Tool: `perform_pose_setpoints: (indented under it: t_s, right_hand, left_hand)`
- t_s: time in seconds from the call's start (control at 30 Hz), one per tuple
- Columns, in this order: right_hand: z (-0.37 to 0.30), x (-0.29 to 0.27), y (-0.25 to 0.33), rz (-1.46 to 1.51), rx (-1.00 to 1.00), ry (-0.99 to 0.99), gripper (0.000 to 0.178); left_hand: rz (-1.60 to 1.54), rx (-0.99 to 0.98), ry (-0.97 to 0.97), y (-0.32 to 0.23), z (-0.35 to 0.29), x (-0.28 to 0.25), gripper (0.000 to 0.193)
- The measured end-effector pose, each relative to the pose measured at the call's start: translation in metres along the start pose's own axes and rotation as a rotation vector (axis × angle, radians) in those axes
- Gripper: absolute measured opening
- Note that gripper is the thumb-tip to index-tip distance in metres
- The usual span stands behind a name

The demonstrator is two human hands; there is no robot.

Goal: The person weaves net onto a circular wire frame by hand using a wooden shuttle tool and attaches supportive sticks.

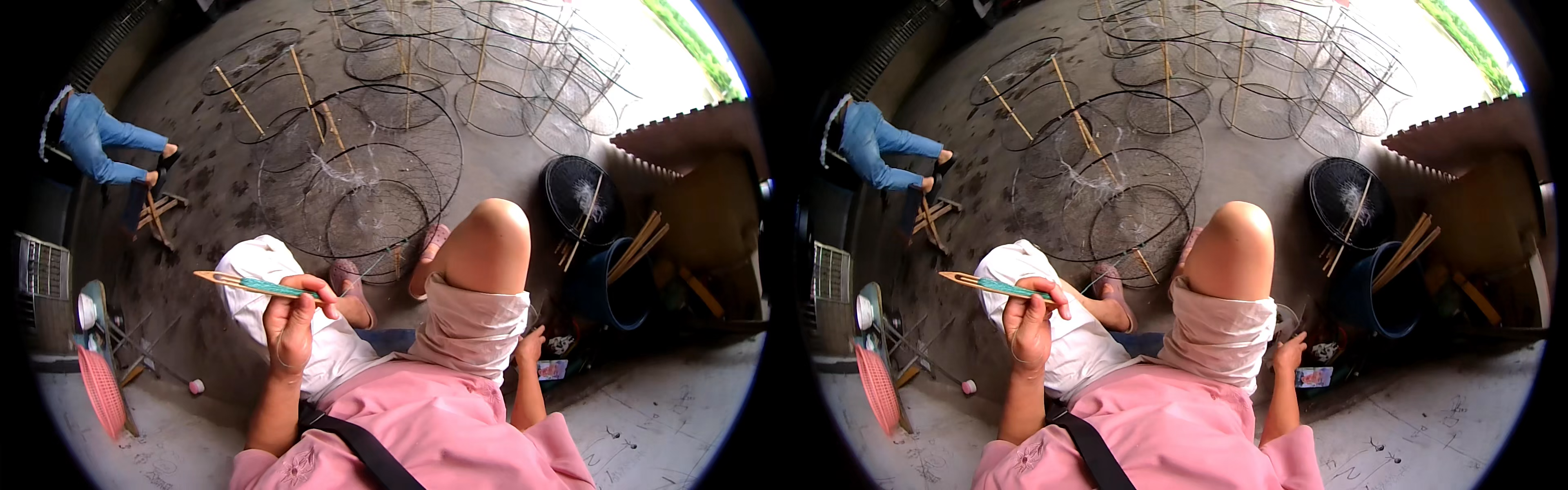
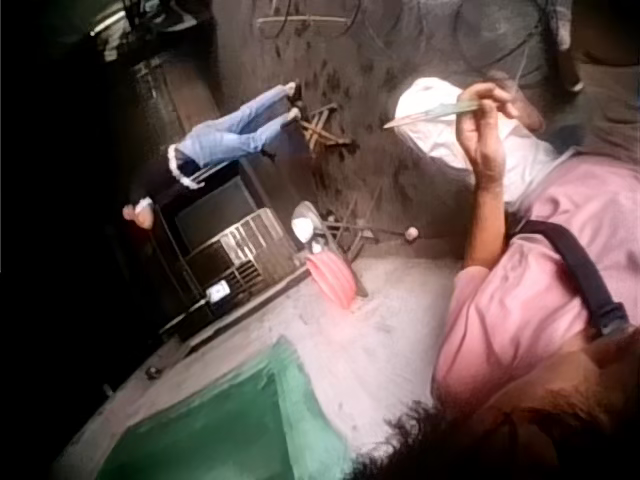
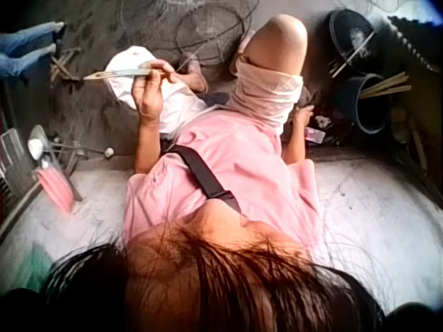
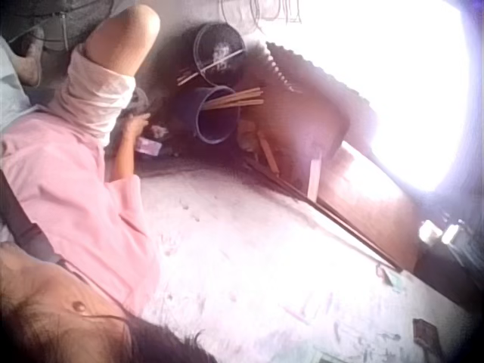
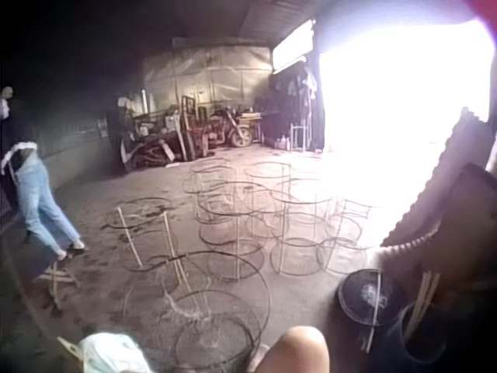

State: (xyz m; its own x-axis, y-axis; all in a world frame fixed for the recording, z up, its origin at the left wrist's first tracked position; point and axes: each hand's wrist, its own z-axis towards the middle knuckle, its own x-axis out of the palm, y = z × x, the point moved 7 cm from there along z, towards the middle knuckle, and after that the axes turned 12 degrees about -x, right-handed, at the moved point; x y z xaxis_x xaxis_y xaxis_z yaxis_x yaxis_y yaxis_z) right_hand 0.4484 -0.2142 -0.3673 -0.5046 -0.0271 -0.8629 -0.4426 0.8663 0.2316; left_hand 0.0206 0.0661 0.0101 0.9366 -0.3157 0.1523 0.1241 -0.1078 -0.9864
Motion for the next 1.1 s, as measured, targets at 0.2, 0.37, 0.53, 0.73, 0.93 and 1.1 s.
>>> perform_pose_setpoints:
  t_s: [0.2, 0.37, 0.53, 0.73, 0.93, 1.1]
  right_hand:
    - [0.016, -0.03, -0.008, 0.808, 0.242, -0.154, 0.048]
    - [-0.075, -0.213, 0.174, 1.184, -0.774, -0.077, 0.016]
    - [-0.206, -0.19, 0.355, 0.056, -1.416, 0.478, 0.023]
    - [-0.172, -0.212, 0.388, 0.455, -1.293, 0.204, 0.023]
    - [-0.037, -0.233, 0.19, 0.878, -0.644, -0.331, 0.025]
    - [0.026, -0.027, 0.062, 1.543, -0.04, -0.156, 0.015]
  left_hand:
    - [-0.071, 0.046, 0.014, -0.008, -0.002, -0.002, 0.032]
    - [-0.111, 0.108, 0.026, -0.023, -0.003, -0.002, 0.035]
    - [-0.14, 0.085, 0.172, -0.027, -0.011, 0.017, 0.037]
    - [0.446, -0.015, -0.285, 0.004, -0.011, -0.055, 0.02]
    - [0.258, -0.021, -0.339, 0.032, -0.006, -0.074, 0.016]
    - [0.65, 0.106, -0.008, 0.044, -0.004, 0.001, 0.014]
